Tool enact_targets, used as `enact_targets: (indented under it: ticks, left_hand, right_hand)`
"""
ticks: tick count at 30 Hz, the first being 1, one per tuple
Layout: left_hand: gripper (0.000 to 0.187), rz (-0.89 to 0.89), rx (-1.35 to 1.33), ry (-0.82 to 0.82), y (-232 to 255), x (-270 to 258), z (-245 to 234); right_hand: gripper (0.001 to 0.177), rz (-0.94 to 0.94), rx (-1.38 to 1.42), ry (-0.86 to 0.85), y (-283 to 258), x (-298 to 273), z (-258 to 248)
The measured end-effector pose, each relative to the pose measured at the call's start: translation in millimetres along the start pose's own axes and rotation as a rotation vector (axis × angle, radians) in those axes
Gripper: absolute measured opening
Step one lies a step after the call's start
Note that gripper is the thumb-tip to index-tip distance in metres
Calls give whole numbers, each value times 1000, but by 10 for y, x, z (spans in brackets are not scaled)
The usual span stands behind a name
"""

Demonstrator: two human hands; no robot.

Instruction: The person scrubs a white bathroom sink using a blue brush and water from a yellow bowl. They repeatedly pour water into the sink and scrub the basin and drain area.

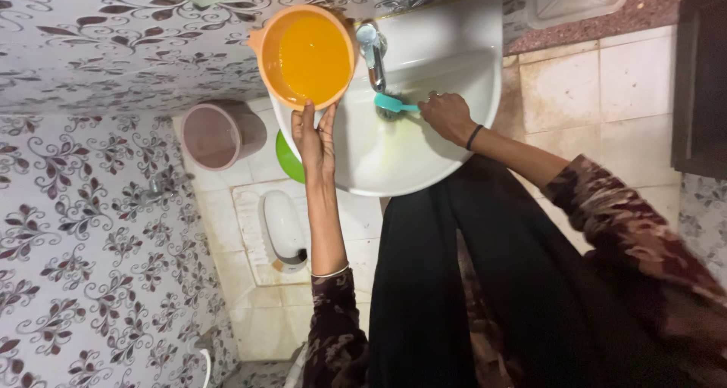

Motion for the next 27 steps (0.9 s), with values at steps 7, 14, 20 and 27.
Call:
enact_targets:
  ticks: [7, 14, 20, 27]
  left_hand:
    - [23, 25, 22, 17, -65, -29, -6]
    - [24, 20, 53, 48, -63, -11, -27]
    - [28, -3, 56, 29, -12, -49, -20]
    - [28, -10, 16, 22, 57, -141, 3]
  right_hand:
    - [21, -173, 336, -334, -550, -288, 37]
    - [24, -79, 65, 65, -513, 471, -53]
    - [18, 129, -238, 176, 490, -337, 96]
    - [29, 96, -68, 200, -373, -56, 215]
Point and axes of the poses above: each hand's wrist, its own x-axis towards the middle knuckle, its own z-axis out of the palm, y = z × x, the point moved 4 cm from there along x, towards the middle knuckle, and after that the axes turned 15 degrees about -x, right-handed, at the moved point
